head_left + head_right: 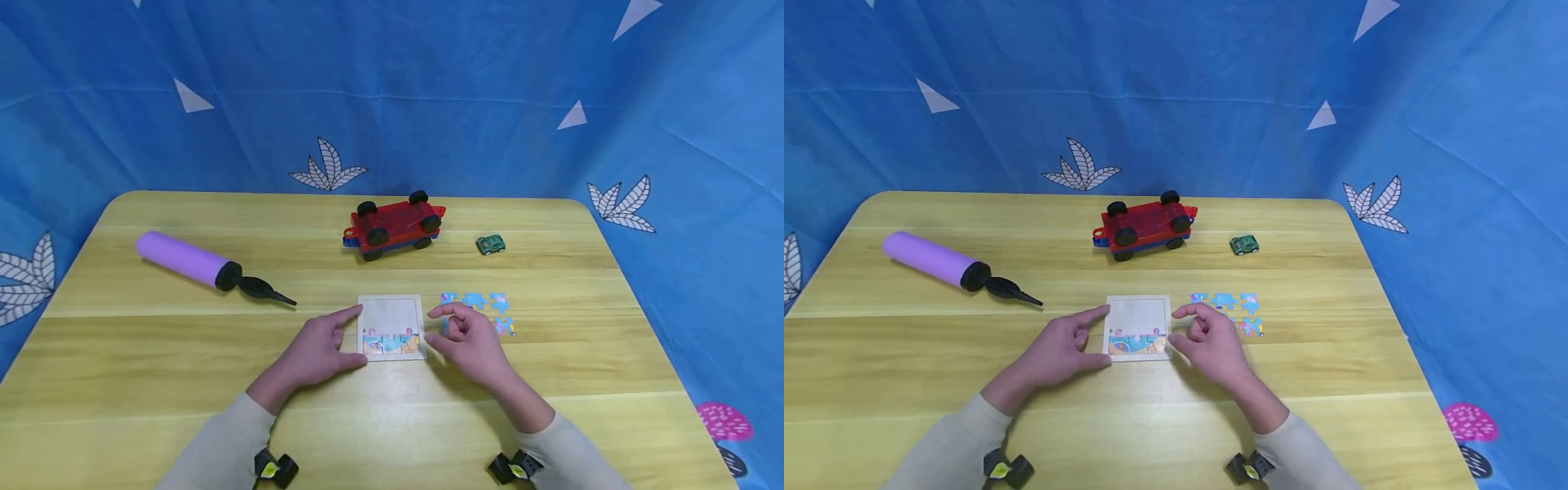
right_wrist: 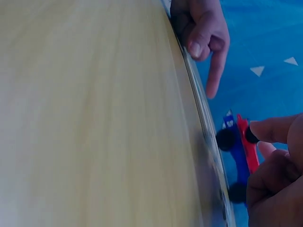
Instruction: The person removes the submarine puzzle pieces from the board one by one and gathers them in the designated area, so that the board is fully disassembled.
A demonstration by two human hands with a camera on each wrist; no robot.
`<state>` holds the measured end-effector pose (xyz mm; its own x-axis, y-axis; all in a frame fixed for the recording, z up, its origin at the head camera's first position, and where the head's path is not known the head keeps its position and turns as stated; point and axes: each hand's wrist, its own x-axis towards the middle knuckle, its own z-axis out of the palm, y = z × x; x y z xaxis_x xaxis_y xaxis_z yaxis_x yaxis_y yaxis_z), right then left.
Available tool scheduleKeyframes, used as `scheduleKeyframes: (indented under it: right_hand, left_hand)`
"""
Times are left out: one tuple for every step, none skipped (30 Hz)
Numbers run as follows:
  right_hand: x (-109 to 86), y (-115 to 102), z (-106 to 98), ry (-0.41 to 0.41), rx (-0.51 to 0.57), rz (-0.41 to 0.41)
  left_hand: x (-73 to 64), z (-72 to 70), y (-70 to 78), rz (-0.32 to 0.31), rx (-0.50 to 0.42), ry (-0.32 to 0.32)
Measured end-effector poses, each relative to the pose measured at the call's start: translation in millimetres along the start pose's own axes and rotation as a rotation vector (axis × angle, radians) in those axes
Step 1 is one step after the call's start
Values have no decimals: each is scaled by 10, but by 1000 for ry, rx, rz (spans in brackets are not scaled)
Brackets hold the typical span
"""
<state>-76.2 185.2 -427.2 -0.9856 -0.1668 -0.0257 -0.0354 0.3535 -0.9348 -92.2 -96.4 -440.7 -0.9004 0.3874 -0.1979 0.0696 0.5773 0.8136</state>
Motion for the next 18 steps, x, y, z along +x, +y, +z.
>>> scheduleKeyframes:
  right_hand:
    - [13,-11,30,-8,-4,0]
    - [24,-23,60,-18,-6,-1]
    - [36,-36,87,-28,-6,-3]
    - [49,-49,116,-38,-7,-2]
    - [64,-56,143,-52,-3,-1]
    - [79,-68,169,-64,-3,3]
    - [95,-79,193,-74,-9,6]
    - [111,-92,216,-86,-14,10]
    - [126,-103,237,-100,-16,13]
    - [142,-108,258,-113,-25,18]
    - [158,-116,277,-129,-31,19]
    - [173,-127,294,-142,-41,18]
    - [192,-130,311,-159,-52,14]
    - [208,-136,327,-178,-58,10]
    - [224,-142,343,-198,-62,6]
    - [240,-151,359,-217,-71,4]
    - [255,-157,374,-235,-83,0]
    - [267,-165,388,-254,-93,-3]
  left_hand:
    - [-1,1,-2,6,2,-4]
    - [-1,0,-2,9,5,-8]
    - [1,0,-2,12,11,-11]
    - [5,0,-4,12,17,-15]
    - [8,-2,-4,9,23,-20]
    - [12,-4,-3,4,25,-25]
    - [16,-6,-3,0,29,-29]
    - [21,-8,0,-6,32,-33]
    - [26,-9,1,-11,35,-36]
    - [31,-10,2,-17,36,-39]
    - [34,-11,4,-22,35,-42]
    - [37,-12,5,-26,34,-44]
    - [39,-13,7,-30,34,-46]
    - [42,-12,7,-31,33,-47]
    - [43,-11,4,-31,32,-46]
    - [43,-12,5,-31,31,-45]
    - [43,-11,3,-31,29,-45]
    - [44,-10,1,-31,26,-44]
